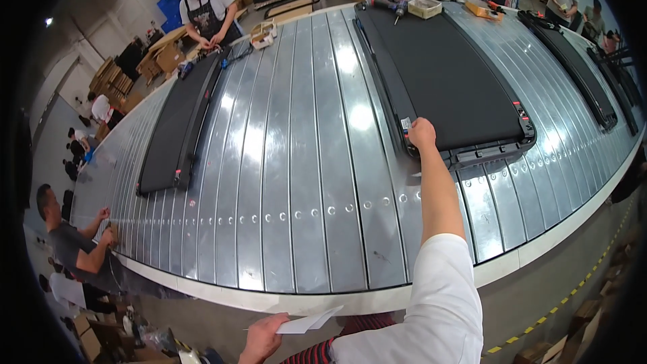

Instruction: Applying product stickers and QR code labels to treadmills on a factory assembly line.

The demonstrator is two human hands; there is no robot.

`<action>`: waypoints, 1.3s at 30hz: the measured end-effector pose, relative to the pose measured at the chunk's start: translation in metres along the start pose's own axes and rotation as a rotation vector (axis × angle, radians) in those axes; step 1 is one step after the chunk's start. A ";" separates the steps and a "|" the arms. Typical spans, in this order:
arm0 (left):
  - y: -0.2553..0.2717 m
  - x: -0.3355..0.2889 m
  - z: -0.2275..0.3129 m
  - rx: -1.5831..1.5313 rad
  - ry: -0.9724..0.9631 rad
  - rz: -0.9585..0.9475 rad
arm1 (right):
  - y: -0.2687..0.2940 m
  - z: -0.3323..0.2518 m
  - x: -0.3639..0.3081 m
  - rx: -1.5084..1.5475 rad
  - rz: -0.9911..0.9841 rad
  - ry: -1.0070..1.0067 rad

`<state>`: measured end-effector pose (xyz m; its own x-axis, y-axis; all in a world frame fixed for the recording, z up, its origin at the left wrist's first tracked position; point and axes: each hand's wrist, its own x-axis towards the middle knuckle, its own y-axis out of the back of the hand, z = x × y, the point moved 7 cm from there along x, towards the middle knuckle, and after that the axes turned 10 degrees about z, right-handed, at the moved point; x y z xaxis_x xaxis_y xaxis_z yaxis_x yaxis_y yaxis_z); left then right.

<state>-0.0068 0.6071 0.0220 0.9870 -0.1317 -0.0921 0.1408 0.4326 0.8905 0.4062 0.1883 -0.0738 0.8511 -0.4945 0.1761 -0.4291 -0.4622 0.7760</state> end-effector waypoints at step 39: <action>-0.123 0.471 0.213 0.582 -0.991 -0.149 | -0.007 0.003 0.031 0.080 -0.449 -0.003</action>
<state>0.4239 0.3019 -0.0355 0.4338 -0.8994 -0.0532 -0.0600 -0.0878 0.9943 0.4347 0.1742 -0.0755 0.9576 -0.2336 -0.1689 -0.0396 -0.6869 0.7257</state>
